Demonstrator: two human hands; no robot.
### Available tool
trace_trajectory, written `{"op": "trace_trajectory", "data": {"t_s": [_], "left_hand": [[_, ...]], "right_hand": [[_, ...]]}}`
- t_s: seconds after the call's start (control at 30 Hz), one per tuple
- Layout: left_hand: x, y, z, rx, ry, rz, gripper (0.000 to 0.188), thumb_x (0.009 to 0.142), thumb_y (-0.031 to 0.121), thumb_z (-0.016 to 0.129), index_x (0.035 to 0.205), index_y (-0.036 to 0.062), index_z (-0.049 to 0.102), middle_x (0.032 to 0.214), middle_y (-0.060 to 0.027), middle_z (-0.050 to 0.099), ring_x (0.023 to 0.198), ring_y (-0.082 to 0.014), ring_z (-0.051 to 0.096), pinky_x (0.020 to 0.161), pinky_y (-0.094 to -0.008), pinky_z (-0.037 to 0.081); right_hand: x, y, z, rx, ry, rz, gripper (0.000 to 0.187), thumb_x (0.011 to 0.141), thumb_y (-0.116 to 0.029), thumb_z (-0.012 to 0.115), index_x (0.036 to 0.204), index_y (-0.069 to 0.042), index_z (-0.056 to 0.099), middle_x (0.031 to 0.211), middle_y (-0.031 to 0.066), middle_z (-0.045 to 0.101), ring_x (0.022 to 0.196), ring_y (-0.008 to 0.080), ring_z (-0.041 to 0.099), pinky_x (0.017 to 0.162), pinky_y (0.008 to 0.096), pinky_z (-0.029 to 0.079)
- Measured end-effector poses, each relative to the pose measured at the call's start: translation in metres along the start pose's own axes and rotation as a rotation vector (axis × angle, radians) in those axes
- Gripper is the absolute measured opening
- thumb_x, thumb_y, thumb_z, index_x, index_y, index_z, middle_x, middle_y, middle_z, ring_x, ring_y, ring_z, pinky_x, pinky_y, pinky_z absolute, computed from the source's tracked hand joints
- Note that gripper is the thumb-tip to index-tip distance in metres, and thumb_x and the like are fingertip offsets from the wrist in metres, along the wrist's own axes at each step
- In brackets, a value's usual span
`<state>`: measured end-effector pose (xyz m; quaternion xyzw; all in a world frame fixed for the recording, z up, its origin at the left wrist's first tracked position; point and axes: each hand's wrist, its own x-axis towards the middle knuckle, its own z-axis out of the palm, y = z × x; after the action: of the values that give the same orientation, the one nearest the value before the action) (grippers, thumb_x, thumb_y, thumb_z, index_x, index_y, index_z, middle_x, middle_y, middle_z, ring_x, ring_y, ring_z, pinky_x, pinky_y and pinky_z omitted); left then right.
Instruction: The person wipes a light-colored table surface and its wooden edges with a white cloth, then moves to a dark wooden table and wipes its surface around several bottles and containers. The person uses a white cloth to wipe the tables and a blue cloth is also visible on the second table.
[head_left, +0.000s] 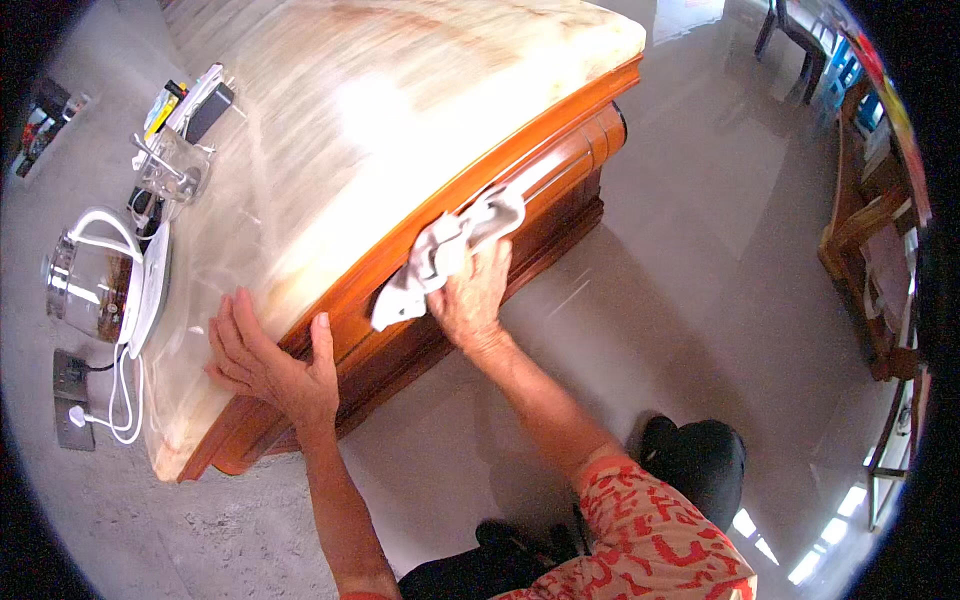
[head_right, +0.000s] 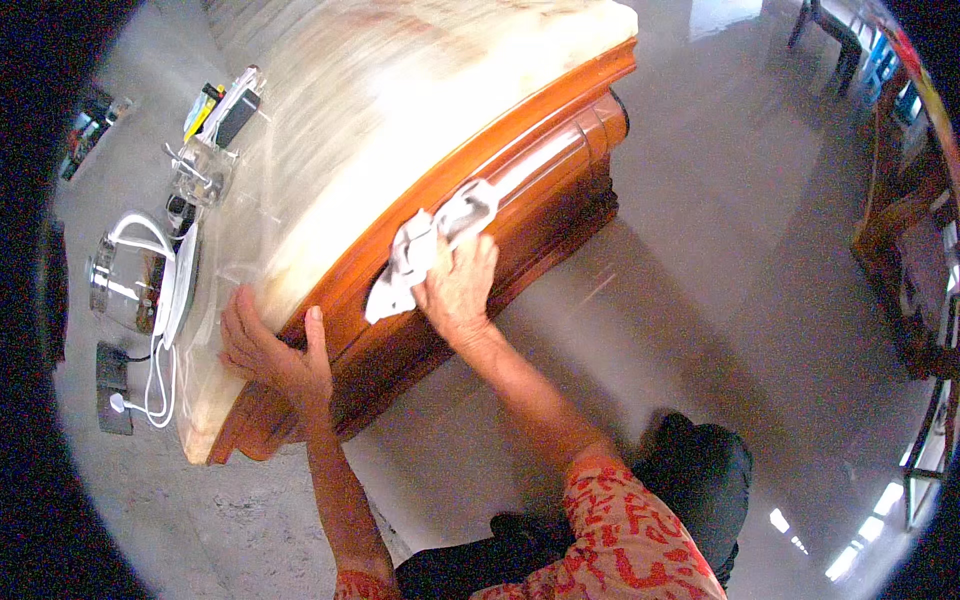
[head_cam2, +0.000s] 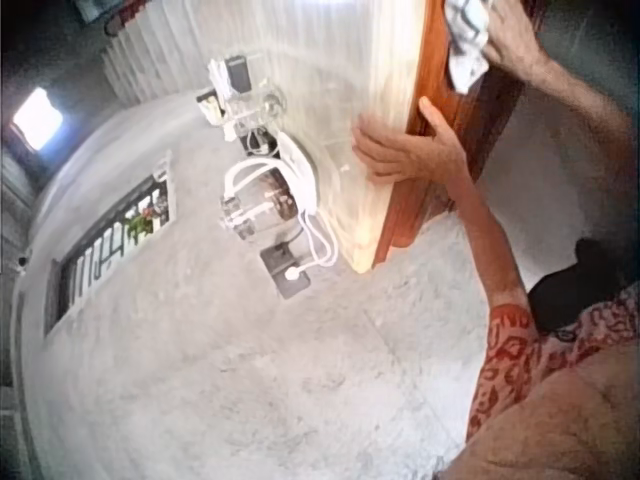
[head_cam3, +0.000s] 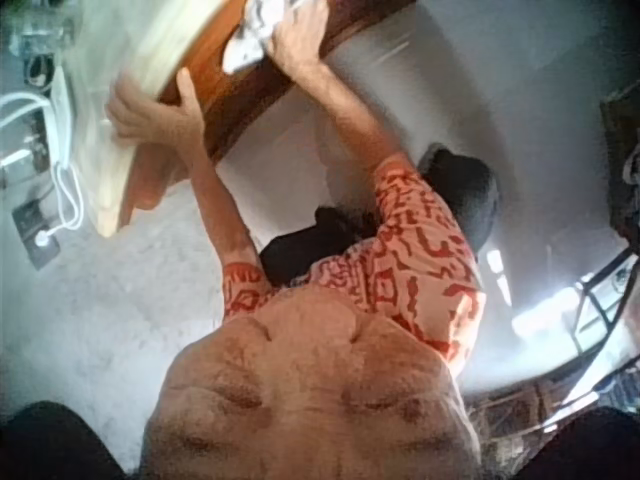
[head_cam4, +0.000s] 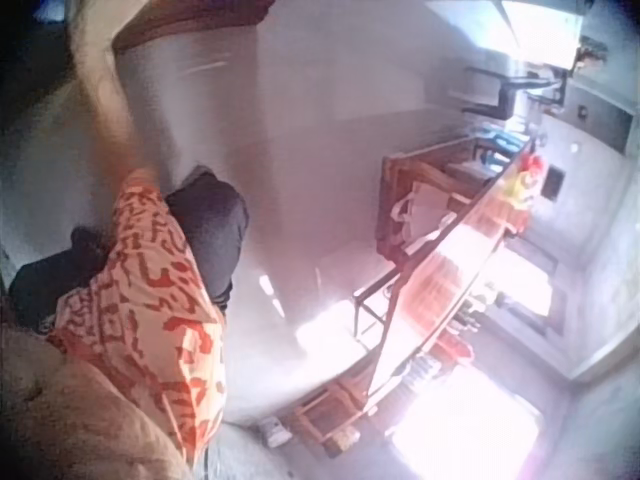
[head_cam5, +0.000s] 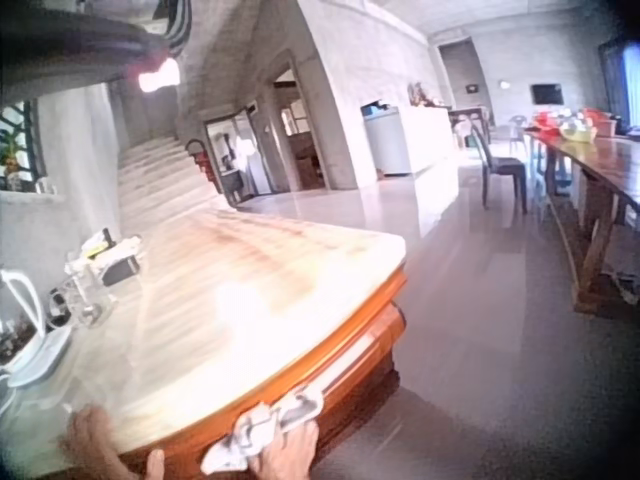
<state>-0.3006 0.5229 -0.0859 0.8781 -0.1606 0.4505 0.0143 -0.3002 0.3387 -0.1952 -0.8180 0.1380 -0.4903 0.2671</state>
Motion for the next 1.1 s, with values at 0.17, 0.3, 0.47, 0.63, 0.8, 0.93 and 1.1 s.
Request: {"op": "trace_trajectory", "data": {"t_s": [0.17, 0.3, 0.47, 0.63, 0.8, 0.93, 1.1], "left_hand": [[0.000, 0.001, -0.001, 0.030, 0.011, 0.001, 0.082, 0.082, 0.056, 0.062, 0.145, 0.0115, 0.035, 0.147, -0.0105, 0.038, 0.139, -0.0359, 0.027, 0.108, -0.0650, 0.009], [0.001, 0.002, -0.002, 0.045, 0.017, 0.025, 0.082, 0.082, 0.053, 0.063, 0.145, 0.0103, 0.033, 0.148, -0.0124, 0.037, 0.139, -0.0358, 0.027, 0.110, -0.0640, 0.008], [0.000, -0.001, -0.001, 0.062, 0.028, 0.027, 0.083, 0.084, 0.057, 0.059, 0.146, 0.0090, 0.032, 0.149, -0.0113, 0.035, 0.139, -0.0358, 0.027, 0.110, -0.0634, 0.006], [0.001, 0.003, -0.002, 0.072, 0.008, 0.022, 0.083, 0.083, 0.050, 0.065, 0.147, 0.0095, 0.030, 0.150, -0.0146, 0.033, 0.141, -0.0362, 0.025, 0.112, -0.0636, 0.007], [-0.001, -0.002, -0.004, 0.080, -0.005, 0.007, 0.082, 0.083, 0.049, 0.066, 0.147, 0.0102, 0.031, 0.151, -0.0132, 0.032, 0.141, -0.0362, 0.025, 0.112, -0.0638, 0.008], [0.003, 0.009, -0.005, 0.024, 0.001, -0.018, 0.081, 0.082, 0.046, 0.067, 0.146, 0.0118, 0.032, 0.150, -0.0124, 0.035, 0.141, -0.0356, 0.027, 0.112, -0.0637, 0.009], [-0.001, 0.002, -0.001, 0.011, 0.025, -0.015, 0.079, 0.082, 0.043, 0.069, 0.146, 0.0128, 0.034, 0.149, -0.0119, 0.037, 0.140, -0.0351, 0.028, 0.112, -0.0634, 0.010]], "right_hand": [[0.034, 0.056, -0.012, -0.164, 0.090, 0.052, 0.074, 0.067, -0.016, 0.066, 0.135, -0.006, 0.041, 0.119, 0.0239, 0.035, 0.116, 0.0387, 0.035, 0.096, 0.0528, 0.030], [0.084, 0.121, -0.026, -0.163, 0.152, 0.222, 0.079, 0.068, -0.012, 0.072, 0.139, -0.003, 0.039, 0.127, 0.0304, 0.034, 0.124, 0.0475, 0.031, 0.100, 0.0576, 0.030], [0.138, 0.182, -0.039, -0.102, 0.205, 0.421, 0.055, 0.078, -0.009, 0.063, 0.129, 0.000, 0.043, 0.110, 0.0254, 0.044, 0.107, 0.0450, 0.046, 0.091, 0.0556, 0.040], [0.115, 0.150, -0.010, -0.015, 0.317, 0.367, 0.037, 0.085, -0.008, 0.053, 0.119, 0.005, 0.045, 0.113, 0.0265, 0.044, 0.105, 0.0411, 0.050, 0.088, 0.0512, 0.044], [0.055, 0.036, -0.002, 0.242, 0.186, 0.265, 0.042, 0.080, -0.011, 0.058, 0.119, 0.001, 0.050, 0.108, 0.0296, 0.047, 0.104, 0.0460, 0.046, 0.085, 0.0582, 0.037], [0.009, 0.001, -0.001, 0.430, -0.075, 0.107, 0.040, 0.077, -0.008, 0.059, 0.116, -0.001, 0.051, 0.105, 0.0263, 0.045, 0.100, 0.0434, 0.047, 0.086, 0.0582, 0.039], [0.010, -0.016, -0.043, 0.392, -0.012, -0.248, 0.048, 0.079, 0.000, 0.058, 0.126, -0.006, 0.053, 0.115, 0.0341, 0.043, 0.102, 0.0506, 0.046, 0.090, 0.0568, 0.042]]}}
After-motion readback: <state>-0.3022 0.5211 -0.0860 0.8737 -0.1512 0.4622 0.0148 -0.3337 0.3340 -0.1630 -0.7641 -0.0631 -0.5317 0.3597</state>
